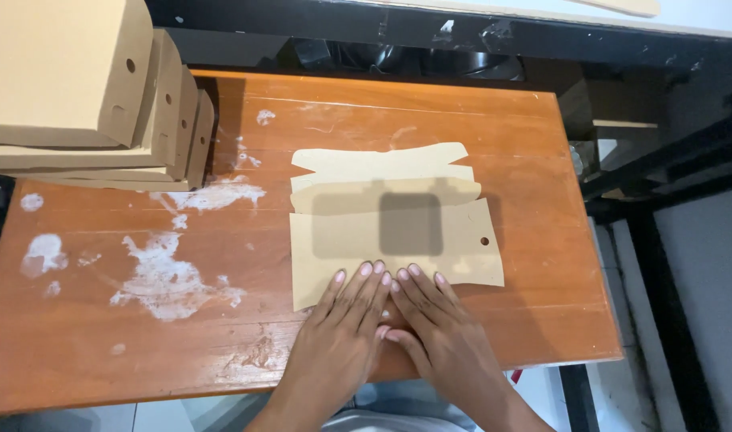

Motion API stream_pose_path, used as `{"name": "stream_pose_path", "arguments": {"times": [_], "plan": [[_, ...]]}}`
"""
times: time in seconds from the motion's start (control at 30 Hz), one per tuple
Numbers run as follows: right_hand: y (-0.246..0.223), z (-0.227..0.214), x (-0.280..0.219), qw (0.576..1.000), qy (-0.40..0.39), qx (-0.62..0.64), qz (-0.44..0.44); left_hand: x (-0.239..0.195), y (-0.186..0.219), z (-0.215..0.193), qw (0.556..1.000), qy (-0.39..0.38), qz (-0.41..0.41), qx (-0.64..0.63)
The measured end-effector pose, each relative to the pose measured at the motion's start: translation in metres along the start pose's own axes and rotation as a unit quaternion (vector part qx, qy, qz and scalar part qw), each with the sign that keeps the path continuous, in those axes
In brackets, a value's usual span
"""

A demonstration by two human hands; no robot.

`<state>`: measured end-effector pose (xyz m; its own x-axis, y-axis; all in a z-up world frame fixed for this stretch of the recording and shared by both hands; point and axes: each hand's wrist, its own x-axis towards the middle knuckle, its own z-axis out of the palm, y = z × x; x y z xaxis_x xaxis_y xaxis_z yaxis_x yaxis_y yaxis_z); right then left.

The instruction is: The person assembles flat cardboard box blanks into three-dimensional boxes by folding along pre-scored lines and interlocking tabs. They handle each blank one at a time, fold the sides, secure the corners, and place the finished box on a growing stack to the left.

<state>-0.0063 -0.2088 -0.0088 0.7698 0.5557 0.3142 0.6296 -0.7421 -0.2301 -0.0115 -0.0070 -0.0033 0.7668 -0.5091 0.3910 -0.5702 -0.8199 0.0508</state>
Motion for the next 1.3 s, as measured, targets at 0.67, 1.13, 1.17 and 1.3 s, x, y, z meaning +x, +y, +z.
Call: {"name": "stream_pose_path", "arguments": {"times": [0.67,1.13,1.17,1.3], "plan": [[0.024,-0.017,-0.025,0.99,-0.006,-0.14,0.029,0.003,0.015,0.015,0.998,0.013,0.045,-0.034],[0.032,-0.011,-0.017,0.966,-0.01,-0.255,0.042,-0.023,-0.026,0.003,0.991,-0.02,-0.039,-0.13],[0.031,-0.009,-0.016,0.965,-0.042,-0.25,0.073,-0.023,-0.022,0.005,0.993,-0.02,-0.037,-0.112],[-0.002,-0.019,0.013,0.991,0.019,-0.126,0.042,-0.026,-0.016,0.013,0.997,0.013,-0.03,-0.069]]}}
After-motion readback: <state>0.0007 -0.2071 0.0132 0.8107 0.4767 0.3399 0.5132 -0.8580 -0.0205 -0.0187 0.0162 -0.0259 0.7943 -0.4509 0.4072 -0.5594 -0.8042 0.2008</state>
